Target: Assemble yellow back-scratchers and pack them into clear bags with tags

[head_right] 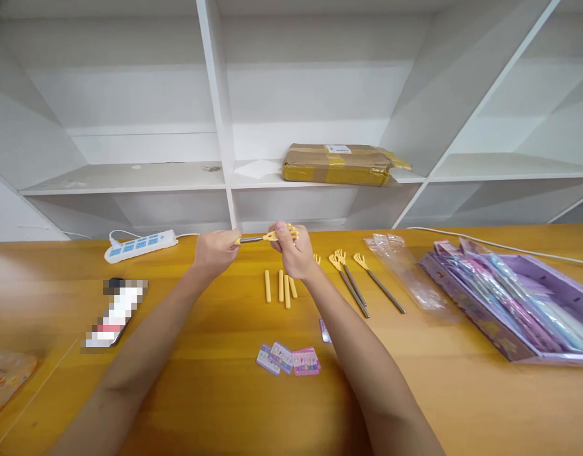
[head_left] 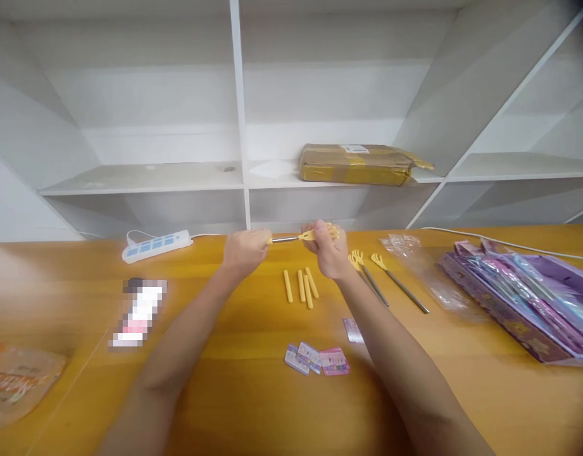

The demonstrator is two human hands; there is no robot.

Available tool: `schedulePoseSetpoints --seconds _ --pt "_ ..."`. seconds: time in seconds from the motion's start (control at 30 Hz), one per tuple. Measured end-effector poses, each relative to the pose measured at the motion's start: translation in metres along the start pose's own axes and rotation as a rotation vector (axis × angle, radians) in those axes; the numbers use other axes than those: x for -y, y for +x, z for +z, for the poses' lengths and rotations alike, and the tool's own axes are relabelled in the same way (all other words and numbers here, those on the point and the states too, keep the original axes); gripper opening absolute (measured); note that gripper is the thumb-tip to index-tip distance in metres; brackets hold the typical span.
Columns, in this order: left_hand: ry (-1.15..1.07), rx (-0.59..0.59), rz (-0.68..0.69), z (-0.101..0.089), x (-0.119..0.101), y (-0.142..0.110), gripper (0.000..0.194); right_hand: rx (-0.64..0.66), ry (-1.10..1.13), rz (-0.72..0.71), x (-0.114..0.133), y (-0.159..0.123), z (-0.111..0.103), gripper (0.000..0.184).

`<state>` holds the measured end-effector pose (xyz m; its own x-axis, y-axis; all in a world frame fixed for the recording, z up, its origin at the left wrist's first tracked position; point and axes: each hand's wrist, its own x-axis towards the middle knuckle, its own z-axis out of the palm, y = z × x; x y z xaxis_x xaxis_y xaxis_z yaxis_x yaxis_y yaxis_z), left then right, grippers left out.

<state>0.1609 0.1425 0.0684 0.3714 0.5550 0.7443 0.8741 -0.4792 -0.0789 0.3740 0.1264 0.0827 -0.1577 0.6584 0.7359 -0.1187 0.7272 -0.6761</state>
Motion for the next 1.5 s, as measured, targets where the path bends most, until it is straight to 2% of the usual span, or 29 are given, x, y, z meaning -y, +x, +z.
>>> schedulePoseSetpoints --seconds 0.13,0.37,0.47,0.57,0.7,0.8,0.9,0.97,1.07,1.17,1.27,1.43,1.5 --pt "0.035 -0.116 0.05 -0.002 0.014 0.003 0.036 0.01 -0.044 -0.01 -0.006 0.001 -0.001 0.066" --pt "0.112 -0.324 0.202 -0.011 0.029 0.009 0.039 -0.08 -0.023 -0.048 -0.013 0.006 -0.017 0.067" --pt "0.15 -0.337 0.202 -0.018 0.034 0.011 0.04 -0.123 -0.034 -0.046 -0.011 0.01 -0.029 0.069" --pt "0.163 -0.283 0.134 -0.027 0.039 0.011 0.041 -0.166 -0.001 -0.084 -0.003 0.015 -0.044 0.069" --pt "0.127 -0.175 0.012 -0.042 0.052 0.011 0.042 -0.291 0.077 -0.117 0.013 0.024 -0.079 0.073" --pt "0.158 -0.119 -0.092 -0.057 0.074 0.01 0.043 -0.493 0.15 -0.131 0.025 0.025 -0.121 0.075" --pt "0.209 -0.079 -0.205 -0.07 0.103 0.005 0.045 -0.706 0.161 -0.15 0.032 0.02 -0.166 0.069" --pt "0.221 -0.04 -0.268 -0.077 0.121 0.001 0.044 -0.773 0.156 -0.137 0.035 0.014 -0.19 0.064" --pt "0.247 0.001 -0.349 -0.085 0.138 -0.002 0.043 -0.822 0.193 -0.146 0.039 0.006 -0.211 0.06" --pt "0.279 0.022 -0.4 -0.091 0.144 -0.003 0.042 -0.872 0.22 -0.142 0.043 0.002 -0.218 0.056" --pt "0.312 0.033 -0.445 -0.095 0.144 -0.002 0.041 -0.908 0.216 -0.124 0.044 0.0 -0.216 0.055" --pt "0.313 0.045 -0.459 -0.095 0.15 -0.006 0.036 -0.85 0.139 -0.111 0.045 0.004 -0.208 0.049" --pt "0.298 0.033 -0.454 -0.093 0.156 -0.008 0.035 -0.889 0.117 -0.108 0.046 0.006 -0.206 0.051"
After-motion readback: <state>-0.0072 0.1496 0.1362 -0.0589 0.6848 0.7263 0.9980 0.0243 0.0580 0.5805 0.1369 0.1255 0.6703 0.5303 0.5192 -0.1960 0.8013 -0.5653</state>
